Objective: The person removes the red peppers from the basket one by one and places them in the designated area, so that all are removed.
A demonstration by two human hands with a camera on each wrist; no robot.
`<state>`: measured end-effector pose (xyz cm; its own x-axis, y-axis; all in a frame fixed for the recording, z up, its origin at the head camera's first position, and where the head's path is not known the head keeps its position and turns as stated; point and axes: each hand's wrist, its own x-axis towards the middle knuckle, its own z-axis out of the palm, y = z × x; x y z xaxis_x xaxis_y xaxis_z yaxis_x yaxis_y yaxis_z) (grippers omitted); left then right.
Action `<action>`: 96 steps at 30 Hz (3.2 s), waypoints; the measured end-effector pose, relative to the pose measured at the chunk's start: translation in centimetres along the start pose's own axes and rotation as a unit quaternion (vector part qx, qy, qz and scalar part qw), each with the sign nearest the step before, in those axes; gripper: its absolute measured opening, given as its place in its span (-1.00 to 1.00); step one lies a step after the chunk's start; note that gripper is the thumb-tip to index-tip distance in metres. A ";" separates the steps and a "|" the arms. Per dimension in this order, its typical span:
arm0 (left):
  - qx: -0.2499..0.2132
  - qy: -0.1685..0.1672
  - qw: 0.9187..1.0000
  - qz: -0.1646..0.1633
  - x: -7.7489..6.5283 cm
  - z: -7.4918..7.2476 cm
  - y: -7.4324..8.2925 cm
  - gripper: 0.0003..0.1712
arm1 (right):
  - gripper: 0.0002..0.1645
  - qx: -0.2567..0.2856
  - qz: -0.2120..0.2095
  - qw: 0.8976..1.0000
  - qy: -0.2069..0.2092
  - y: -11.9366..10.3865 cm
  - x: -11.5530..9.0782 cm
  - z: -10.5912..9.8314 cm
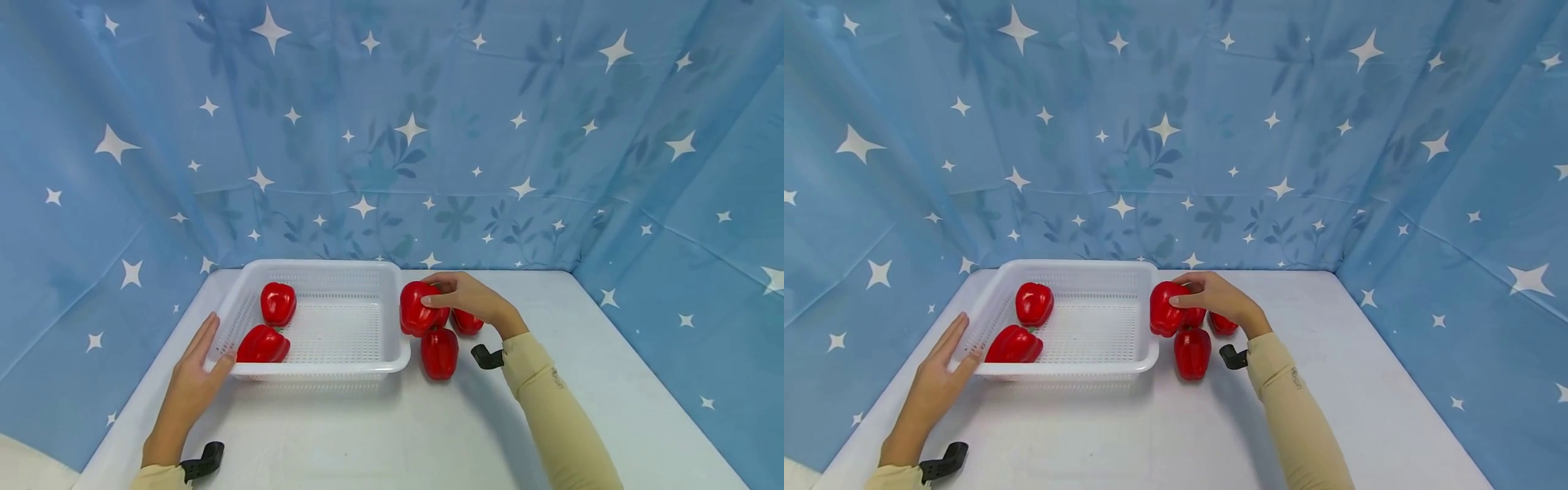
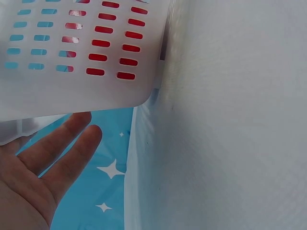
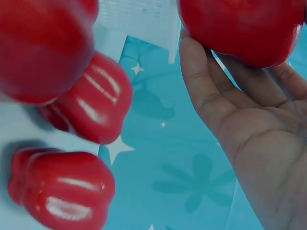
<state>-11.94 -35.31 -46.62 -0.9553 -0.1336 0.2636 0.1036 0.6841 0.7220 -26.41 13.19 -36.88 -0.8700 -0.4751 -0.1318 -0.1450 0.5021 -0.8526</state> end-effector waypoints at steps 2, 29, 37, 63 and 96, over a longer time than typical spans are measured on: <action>0.001 0.000 1.000 0.000 0.0 0.1 0.0 -0.08 | -0.15 0.003 0.001 1.000 0.003 0.3 -0.3 -0.2; 0.003 0.006 1.000 0.004 0.1 0.0 0.1 -0.07 | -0.22 0.036 -0.016 0.999 0.007 3.7 -3.7 -2.8; -0.002 0.004 1.000 -0.002 -0.1 0.0 0.0 -0.07 | -0.22 0.036 0.005 0.999 0.027 5.4 -4.6 -3.6; 0.009 0.010 1.000 0.012 0.4 -0.1 0.0 -0.07 | -0.16 0.048 0.045 0.997 0.026 9.1 -7.9 -4.5; -0.008 0.008 1.000 0.006 0.0 0.3 -0.1 -0.07 | -0.21 0.032 0.046 0.998 -0.021 11.4 -7.4 -2.9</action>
<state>-12.03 -35.19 -46.84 -0.9497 -0.1374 0.2815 0.1187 0.6740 0.7292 -23.02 24.51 -44.19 -0.8573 -0.4595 -0.2320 -0.0330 0.4989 -0.8660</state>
